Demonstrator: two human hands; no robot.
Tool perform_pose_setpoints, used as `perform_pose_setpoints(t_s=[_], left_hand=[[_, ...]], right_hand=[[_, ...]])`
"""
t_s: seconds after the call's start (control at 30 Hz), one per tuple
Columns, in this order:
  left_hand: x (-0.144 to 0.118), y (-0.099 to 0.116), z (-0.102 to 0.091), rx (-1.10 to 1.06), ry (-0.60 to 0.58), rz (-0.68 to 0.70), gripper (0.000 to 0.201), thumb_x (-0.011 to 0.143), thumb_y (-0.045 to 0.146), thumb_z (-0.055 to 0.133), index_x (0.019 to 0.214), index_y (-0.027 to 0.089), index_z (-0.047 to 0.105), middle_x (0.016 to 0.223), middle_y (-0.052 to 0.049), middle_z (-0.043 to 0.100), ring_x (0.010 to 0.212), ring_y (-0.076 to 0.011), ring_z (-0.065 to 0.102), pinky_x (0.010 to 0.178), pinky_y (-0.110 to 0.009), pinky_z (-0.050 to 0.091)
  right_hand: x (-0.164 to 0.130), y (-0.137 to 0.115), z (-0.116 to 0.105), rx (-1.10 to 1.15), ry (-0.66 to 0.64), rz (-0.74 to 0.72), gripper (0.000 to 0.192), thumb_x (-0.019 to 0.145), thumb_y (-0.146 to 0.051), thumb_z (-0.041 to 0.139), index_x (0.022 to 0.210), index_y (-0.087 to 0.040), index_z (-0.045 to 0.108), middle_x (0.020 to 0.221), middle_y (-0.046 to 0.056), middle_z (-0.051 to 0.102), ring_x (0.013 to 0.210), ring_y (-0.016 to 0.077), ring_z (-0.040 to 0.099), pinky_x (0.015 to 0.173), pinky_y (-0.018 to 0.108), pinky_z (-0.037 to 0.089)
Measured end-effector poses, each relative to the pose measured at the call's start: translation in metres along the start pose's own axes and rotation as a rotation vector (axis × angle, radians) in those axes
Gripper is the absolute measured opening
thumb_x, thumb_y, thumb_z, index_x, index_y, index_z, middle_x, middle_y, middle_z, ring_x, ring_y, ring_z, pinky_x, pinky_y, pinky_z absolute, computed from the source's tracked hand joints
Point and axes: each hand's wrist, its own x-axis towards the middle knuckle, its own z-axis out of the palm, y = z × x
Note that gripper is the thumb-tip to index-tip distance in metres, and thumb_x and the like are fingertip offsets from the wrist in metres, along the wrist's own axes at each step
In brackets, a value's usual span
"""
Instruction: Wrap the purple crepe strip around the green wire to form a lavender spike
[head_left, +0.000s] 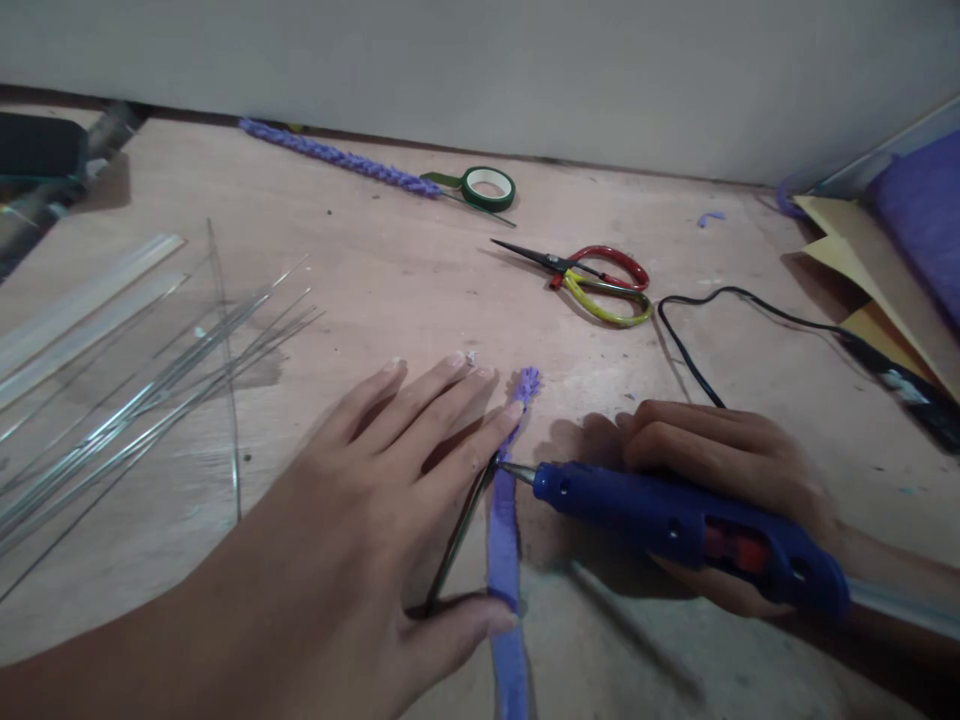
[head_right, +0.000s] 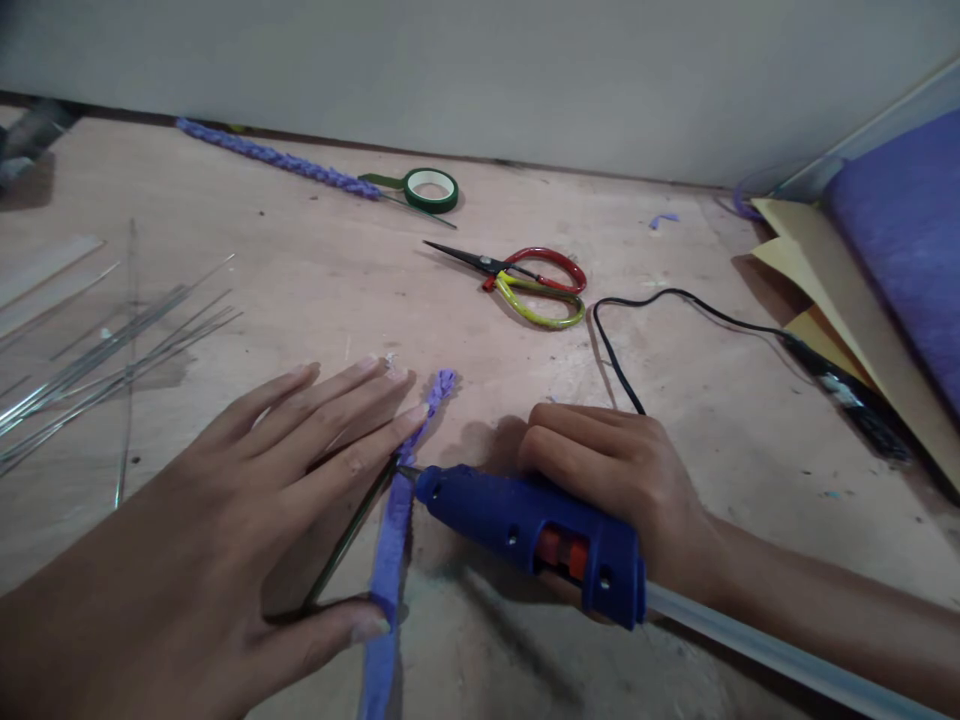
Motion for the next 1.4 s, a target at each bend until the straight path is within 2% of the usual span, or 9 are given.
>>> perform_pose_setpoints(t_s=[0.17,0.4,0.5,0.67,0.83,1.0,1.17,1.4], left_hand=[[-0.0028,0.0009,-0.0001,-0.015,-0.004,-0.012,0.103,0.089,0.074,0.073,0.172,0.023,0.039,0.183,-0.007,0.033,0.168,-0.0352,0.031,0.139,-0.058,0.021],[-0.002,0.0008,-0.0006,-0.049,-0.017,-0.017,0.103,0.087,0.073,0.075,0.171,0.024,0.039,0.183,-0.007,0.033,0.168,-0.0375,0.031,0.139,-0.06,0.02],[-0.0013,0.0011,-0.0012,-0.062,-0.016,-0.025,0.103,0.087,0.071,0.076,0.171,0.025,0.039,0.183,-0.008,0.033,0.168,-0.0388,0.031,0.139,-0.061,0.021],[-0.0022,0.0021,-0.0024,-0.056,-0.03,-0.015,0.103,0.088,0.073,0.074,0.172,0.025,0.039,0.183,-0.007,0.03,0.168,-0.0389,0.03,0.139,-0.061,0.02],[-0.0024,0.0023,-0.0017,-0.046,-0.039,-0.018,0.104,0.088,0.072,0.074,0.173,0.024,0.037,0.184,-0.007,0.03,0.169,-0.038,0.029,0.139,-0.062,0.02],[-0.0013,0.001,-0.0011,-0.065,-0.037,-0.023,0.102,0.087,0.072,0.074,0.172,0.026,0.039,0.183,-0.007,0.031,0.168,-0.0389,0.03,0.139,-0.062,0.02],[-0.001,0.0008,-0.001,-0.057,-0.027,-0.013,0.102,0.089,0.073,0.072,0.172,0.024,0.039,0.184,-0.006,0.029,0.169,-0.0385,0.029,0.14,-0.06,0.019],[-0.0008,0.0012,-0.0025,-0.027,-0.045,-0.006,0.104,0.089,0.074,0.071,0.173,0.022,0.038,0.184,-0.007,0.028,0.168,-0.0394,0.031,0.138,-0.064,0.024]], right_hand=[[0.0016,-0.0005,-0.0004,-0.012,0.0,-0.018,0.019,0.103,-0.041,0.061,0.1,-0.023,0.056,0.082,0.0,0.056,0.068,0.016,0.053,0.059,0.032,0.042],[0.0013,-0.0016,0.0004,-0.028,-0.015,-0.014,0.018,0.101,-0.039,0.064,0.1,-0.023,0.056,0.083,0.001,0.059,0.068,0.0167,0.056,0.059,0.032,0.044],[0.0003,-0.0003,0.0017,-0.02,0.016,-0.021,0.021,0.104,-0.042,0.06,0.098,-0.022,0.056,0.081,0.0,0.056,0.066,0.0159,0.053,0.058,0.032,0.041],[-0.0006,-0.0002,0.0013,-0.011,-0.015,-0.019,0.028,0.109,-0.048,0.053,0.1,-0.022,0.056,0.082,0.001,0.057,0.068,0.0163,0.053,0.059,0.033,0.04],[-0.0024,-0.0012,0.0039,0.003,0.031,-0.019,0.043,0.114,-0.058,0.039,0.097,-0.023,0.055,0.079,0.001,0.056,0.066,0.0164,0.052,0.057,0.034,0.039],[-0.0016,-0.0008,0.0064,0.008,0.042,-0.016,0.047,0.113,-0.065,0.041,0.096,-0.023,0.055,0.077,0.0,0.055,0.064,0.0158,0.05,0.056,0.033,0.038],[-0.0026,-0.0007,0.0064,0.006,0.041,-0.018,0.049,0.114,-0.064,0.036,0.096,-0.023,0.055,0.077,0.0,0.054,0.064,0.0158,0.05,0.057,0.033,0.037],[-0.0015,-0.0013,0.0058,-0.001,0.029,-0.028,0.044,0.116,-0.057,0.036,0.095,-0.023,0.053,0.077,-0.001,0.052,0.063,0.0148,0.048,0.057,0.032,0.035]])
